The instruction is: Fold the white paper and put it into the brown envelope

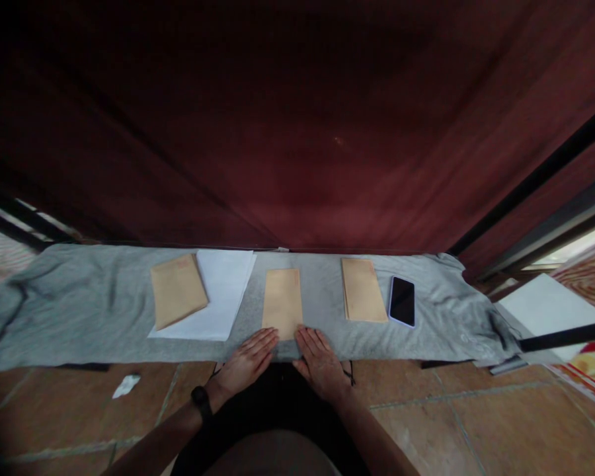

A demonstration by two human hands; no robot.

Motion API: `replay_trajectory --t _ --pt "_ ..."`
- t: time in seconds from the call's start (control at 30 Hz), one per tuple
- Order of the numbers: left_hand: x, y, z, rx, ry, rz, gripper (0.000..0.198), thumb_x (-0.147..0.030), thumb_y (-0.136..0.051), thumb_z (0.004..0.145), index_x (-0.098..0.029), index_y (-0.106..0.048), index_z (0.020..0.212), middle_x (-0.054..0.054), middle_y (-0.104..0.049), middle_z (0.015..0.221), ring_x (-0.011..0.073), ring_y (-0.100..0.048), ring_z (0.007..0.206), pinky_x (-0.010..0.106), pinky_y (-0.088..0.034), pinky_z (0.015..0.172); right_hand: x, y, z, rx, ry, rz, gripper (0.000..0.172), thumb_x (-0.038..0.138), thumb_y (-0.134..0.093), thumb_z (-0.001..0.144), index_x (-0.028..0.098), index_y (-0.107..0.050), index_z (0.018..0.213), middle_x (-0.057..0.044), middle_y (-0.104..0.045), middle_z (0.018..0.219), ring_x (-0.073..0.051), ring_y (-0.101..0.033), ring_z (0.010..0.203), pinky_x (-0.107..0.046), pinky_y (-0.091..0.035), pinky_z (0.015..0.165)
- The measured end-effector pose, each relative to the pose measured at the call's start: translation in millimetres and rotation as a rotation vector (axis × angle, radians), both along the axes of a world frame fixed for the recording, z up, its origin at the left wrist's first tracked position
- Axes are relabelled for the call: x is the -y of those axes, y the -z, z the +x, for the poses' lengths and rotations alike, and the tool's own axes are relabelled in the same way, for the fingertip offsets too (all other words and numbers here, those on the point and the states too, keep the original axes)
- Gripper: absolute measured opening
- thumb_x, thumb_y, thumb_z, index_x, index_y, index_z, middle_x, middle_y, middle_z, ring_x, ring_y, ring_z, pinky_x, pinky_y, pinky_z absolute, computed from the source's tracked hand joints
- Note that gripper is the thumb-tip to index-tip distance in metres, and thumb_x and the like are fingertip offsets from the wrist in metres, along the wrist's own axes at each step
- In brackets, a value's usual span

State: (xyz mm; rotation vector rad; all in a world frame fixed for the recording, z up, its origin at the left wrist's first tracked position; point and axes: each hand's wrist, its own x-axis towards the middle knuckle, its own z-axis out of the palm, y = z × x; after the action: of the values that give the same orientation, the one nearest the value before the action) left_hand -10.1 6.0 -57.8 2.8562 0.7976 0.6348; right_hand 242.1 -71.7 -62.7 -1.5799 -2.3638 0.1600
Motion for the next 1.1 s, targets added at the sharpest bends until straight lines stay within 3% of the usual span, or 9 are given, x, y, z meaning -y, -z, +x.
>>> replay_trajectory --t 0.23,0.43,0.57,0.7,0.93,1.1 --pt "1.5 -2.6 -19.3 0.013 -0.085 0.048 0.036 -0.021 -0.043 0.100 -0.016 -0.060 0.132 0.010 -0.063 0.137 0.0209 -0.058 0.128 0.040 -0.051 0.108 3.0 -4.0 -0.3 -0.046 0.065 0.011 0.054 0.027 -0.045 0.100 0.020 -0.036 0.153 -0.009 -0.045 0.155 -0.024 -0.044 0.140 -0.045 -0.037 0.116" --pt "-3.5 -1.9 -1.3 0.030 -0.236 0.000 0.027 -0.025 -0.045 0.102 -0.017 -0.068 0.115 0.009 -0.072 0.119 0.0222 -0.066 0.112 0.041 -0.054 0.099 -19.5 -9.3 -24.2 -0.144 0.408 0.010 0.037 0.020 -0.047 0.097 0.022 -0.060 0.131 -0.010 -0.065 0.127 -0.025 -0.061 0.112 -0.041 -0.049 0.096" --pt "-7.0 -1.4 5.3 -0.024 -0.288 0.003 0.027 -0.030 -0.048 0.102 -0.017 -0.066 0.117 0.009 -0.071 0.119 0.0236 -0.067 0.107 0.041 -0.054 0.094 -35.8 -9.8 -43.8 -0.184 0.541 0.012 0.035 0.018 -0.050 0.094 0.016 -0.061 0.128 -0.014 -0.066 0.113 -0.026 -0.064 0.103 -0.037 -0.051 0.089" --pt "-8.8 -1.4 5.1 -0.057 -0.296 -0.018 0.026 -0.029 -0.048 0.102 -0.018 -0.065 0.119 0.009 -0.071 0.120 0.0235 -0.066 0.105 0.039 -0.054 0.092 -46.7 -7.8 -46.0 -0.267 0.640 -0.066 0.032 0.018 -0.053 0.091 0.017 -0.063 0.122 -0.011 -0.067 0.099 -0.023 -0.068 0.089 -0.030 -0.051 0.080" --pt "-10.9 -2.2 5.8 -0.062 -0.307 -0.036 0.029 -0.030 -0.047 0.102 -0.017 -0.063 0.123 0.009 -0.070 0.120 0.0232 -0.065 0.106 0.038 -0.054 0.091 -52.1 -7.7 -38.9 -0.421 0.646 -0.082 0.024 0.018 -0.048 0.090 0.019 -0.065 0.107 -0.005 -0.067 0.091 -0.018 -0.067 0.077 -0.028 -0.052 0.075" --pt "-9.8 -3.1 7.0 -0.131 -0.309 -0.004 0.030 -0.026 -0.047 0.101 -0.022 -0.062 0.126 0.008 -0.068 0.124 0.0244 -0.064 0.109 0.042 -0.051 0.095 -41.7 -20.6 -44.1 -0.472 0.564 0.045 0.031 0.021 -0.048 0.091 0.020 -0.062 0.118 -0.010 -0.066 0.106 -0.024 -0.065 0.099 -0.037 -0.053 0.088"
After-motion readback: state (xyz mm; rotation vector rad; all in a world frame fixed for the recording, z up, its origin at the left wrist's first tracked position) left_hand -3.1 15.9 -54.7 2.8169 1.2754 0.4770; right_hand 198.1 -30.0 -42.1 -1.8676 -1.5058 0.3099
